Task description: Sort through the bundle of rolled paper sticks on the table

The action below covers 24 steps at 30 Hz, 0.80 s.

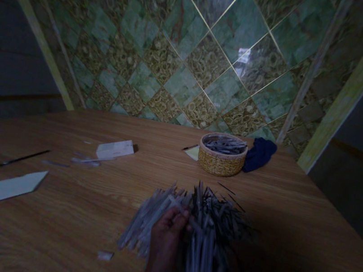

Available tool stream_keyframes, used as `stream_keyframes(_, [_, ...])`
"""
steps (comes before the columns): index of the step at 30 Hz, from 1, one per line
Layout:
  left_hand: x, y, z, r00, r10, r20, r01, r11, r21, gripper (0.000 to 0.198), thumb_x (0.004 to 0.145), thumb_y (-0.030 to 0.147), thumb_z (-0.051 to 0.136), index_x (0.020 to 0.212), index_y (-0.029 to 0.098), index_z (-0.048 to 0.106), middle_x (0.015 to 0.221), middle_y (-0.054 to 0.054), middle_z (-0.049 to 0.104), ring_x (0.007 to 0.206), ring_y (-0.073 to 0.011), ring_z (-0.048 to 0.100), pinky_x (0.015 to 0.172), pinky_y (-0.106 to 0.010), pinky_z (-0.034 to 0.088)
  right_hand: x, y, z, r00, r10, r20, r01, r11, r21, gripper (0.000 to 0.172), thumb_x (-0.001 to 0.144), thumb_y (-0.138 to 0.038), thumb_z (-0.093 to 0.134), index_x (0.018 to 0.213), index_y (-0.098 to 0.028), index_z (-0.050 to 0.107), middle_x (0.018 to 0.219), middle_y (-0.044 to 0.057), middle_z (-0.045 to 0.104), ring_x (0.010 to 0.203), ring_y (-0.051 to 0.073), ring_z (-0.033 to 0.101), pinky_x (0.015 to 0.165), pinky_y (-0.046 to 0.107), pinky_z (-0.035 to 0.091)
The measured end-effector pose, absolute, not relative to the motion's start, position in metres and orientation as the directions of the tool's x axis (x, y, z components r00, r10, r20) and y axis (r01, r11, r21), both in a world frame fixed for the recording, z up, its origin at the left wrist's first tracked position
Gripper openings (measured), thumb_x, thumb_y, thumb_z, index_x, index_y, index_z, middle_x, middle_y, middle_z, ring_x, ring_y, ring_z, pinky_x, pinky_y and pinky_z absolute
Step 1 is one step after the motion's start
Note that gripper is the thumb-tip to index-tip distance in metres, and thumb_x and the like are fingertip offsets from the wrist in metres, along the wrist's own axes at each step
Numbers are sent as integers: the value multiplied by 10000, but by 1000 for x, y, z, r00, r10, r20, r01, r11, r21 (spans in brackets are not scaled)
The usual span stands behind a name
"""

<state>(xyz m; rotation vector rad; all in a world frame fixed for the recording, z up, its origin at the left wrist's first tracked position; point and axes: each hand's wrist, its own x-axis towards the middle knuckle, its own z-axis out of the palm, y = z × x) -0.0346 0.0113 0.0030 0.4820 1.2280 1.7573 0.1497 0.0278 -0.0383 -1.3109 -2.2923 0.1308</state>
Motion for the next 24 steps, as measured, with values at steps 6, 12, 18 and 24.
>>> stream_keyframes(6, [-54,10,13,-604,781,-161,-370,-96,924,215,630,263,727,774,121,656,607,-20,650,509,-83,527,460,-157,382,153,32,-46,-402,821,405,808,526,-266,240,894,-333,490,1076,-193,560,1104,63,573,899,163,577,773,352,506])
stream_keyframes(12, [-66,2,18,-620,768,-160,-362,-99,927,310,628,291,739,868,113,656,668,-36,675,528,-88,534,440,-155,369,160,38,-55,-379,848,370,848,479,-228,233,893,-347,487,1014,-180,595,969,44,639,813,145,611,726,324,512])
stream_keyframes(18, [-67,5,19,-602,786,-141,-372,-120,920,242,622,292,741,762,114,655,572,-11,633,475,-79,497,397,-152,347,152,47,-43,-377,857,352,854,469,-227,274,875,-258,402,992,-268,649,899,23,717,777,165,662,687,246,483])
stream_keyframes(24, [-64,7,9,-528,836,-150,-441,-119,890,249,596,288,767,737,109,667,556,-28,630,434,-74,484,370,-152,330,137,56,-13,-502,848,171,813,530,-243,249,847,-259,399,876,-277,646,744,-11,710,631,143,637,577,214,413])
